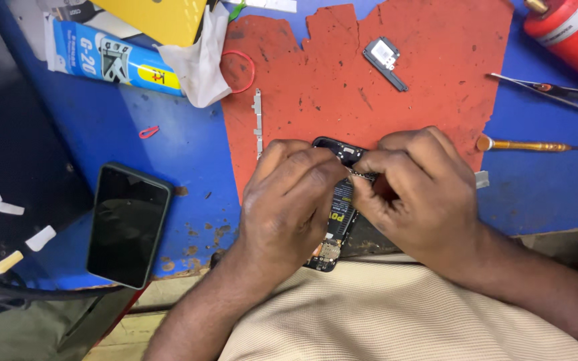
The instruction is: The person uses a small screwdriver and tweezers to remove and reposition internal components of a disassembled smartphone, including the battery and ribbon cables. The person repeatedly adjusts connectors and places the battery back into the chassis.
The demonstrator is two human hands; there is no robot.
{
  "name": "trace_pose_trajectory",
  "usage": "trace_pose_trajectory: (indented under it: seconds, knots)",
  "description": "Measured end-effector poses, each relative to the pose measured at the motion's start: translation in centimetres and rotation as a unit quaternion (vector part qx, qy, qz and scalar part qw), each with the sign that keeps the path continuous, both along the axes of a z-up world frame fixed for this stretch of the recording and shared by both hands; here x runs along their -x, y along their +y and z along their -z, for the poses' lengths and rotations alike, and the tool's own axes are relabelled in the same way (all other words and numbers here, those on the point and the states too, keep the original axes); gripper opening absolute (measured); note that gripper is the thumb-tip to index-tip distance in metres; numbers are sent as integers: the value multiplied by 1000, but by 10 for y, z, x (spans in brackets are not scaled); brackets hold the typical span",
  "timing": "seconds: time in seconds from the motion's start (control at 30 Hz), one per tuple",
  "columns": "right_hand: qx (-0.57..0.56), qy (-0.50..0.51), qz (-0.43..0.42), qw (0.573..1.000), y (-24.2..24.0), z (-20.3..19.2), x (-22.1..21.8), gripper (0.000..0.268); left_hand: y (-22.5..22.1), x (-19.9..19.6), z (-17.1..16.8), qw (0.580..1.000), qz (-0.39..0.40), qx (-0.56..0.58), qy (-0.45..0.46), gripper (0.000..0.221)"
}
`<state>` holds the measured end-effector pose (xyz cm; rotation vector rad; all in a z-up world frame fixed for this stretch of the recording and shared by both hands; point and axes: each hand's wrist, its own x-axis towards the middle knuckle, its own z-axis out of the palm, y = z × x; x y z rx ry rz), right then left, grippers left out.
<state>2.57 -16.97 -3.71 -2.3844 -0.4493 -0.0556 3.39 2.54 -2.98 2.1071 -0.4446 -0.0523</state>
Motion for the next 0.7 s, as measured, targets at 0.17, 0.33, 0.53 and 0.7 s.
trace_pose_trajectory:
  seconds: [0.17,0.33,0.53,0.7]
  knots:
    - [-4,8,-2,1000,-4,0,1,30,1,0,0,1000,8,5,2,26]
    - [-7,0,-16,1000,-6,2,-2,33,-1,-2,0,1000,11,-8,0,29]
    - [-14,-19,-35,999,-6,3,-6,33,-4,-3,2,1000,0,-11,-10,27]
    - [20,-41,-39,998,-3,3,-6,29,-3,-3,2,1000,3,-5,-12,27]
